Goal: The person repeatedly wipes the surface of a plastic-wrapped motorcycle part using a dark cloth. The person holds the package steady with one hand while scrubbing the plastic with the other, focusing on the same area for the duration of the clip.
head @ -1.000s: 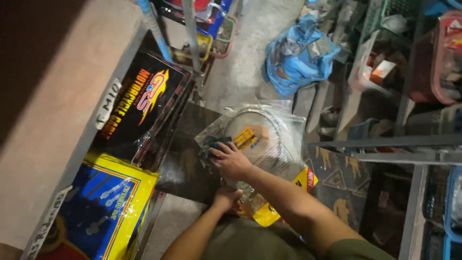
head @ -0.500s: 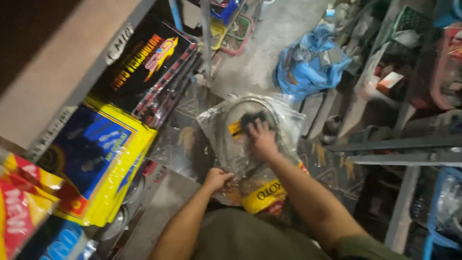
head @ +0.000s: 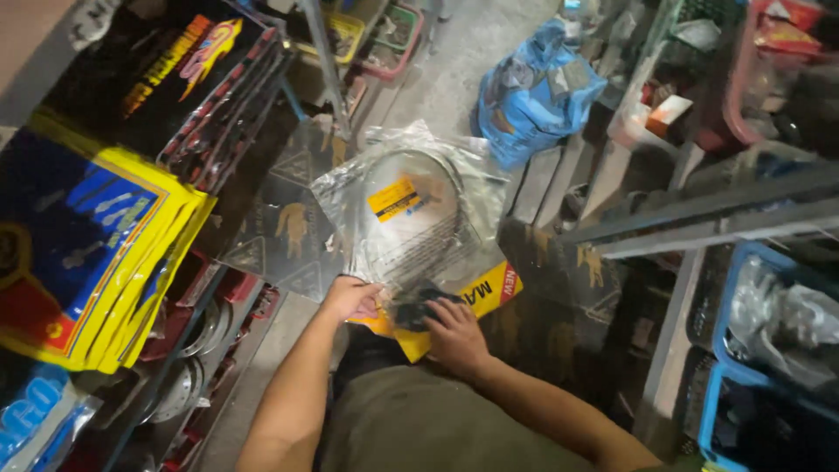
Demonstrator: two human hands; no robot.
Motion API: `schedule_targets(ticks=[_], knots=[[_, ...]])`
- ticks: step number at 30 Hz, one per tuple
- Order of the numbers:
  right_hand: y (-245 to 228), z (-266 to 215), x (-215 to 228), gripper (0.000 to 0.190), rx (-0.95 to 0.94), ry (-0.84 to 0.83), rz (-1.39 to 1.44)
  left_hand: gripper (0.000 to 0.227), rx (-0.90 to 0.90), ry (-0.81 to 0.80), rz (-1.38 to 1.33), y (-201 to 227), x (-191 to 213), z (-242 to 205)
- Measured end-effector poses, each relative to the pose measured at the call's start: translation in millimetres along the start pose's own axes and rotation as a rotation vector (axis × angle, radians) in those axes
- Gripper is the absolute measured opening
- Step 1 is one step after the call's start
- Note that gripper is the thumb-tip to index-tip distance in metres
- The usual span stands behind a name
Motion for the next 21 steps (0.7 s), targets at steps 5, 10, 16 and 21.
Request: schedule_targets(ticks=[5, 10, 16, 21], knots=[[44, 7, 30, 0.035, -0.18, 0.096, -0.001, 0.05, -0.016, -0.024, 0.053, -7, 5, 15], [79, 12, -2, 0.041, -0.265, 0.047, -0.012, 0.049, -0.028, -0.015, 0.003, -16, 4, 20], [118, 73, -40, 0.051, -0.314, -0.12, -0.193, 0.04, -0.25, 0.017, 0.514, 26, -16, -11], [152, 130, -99, 0.073, -0.218, -0.281, -0.225, 0.033, -0.009, -0.028, -0.048, 0, -9, 2]])
Point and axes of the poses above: each hand's wrist, its own z-axis towards the middle knuckle, its own x-axis out of the back of the hand, y = z × x, the point moved 5 cm from there along z, towards the middle knuckle, and after that the axes turned 12 degrees about -z, right-handed, at the moved point
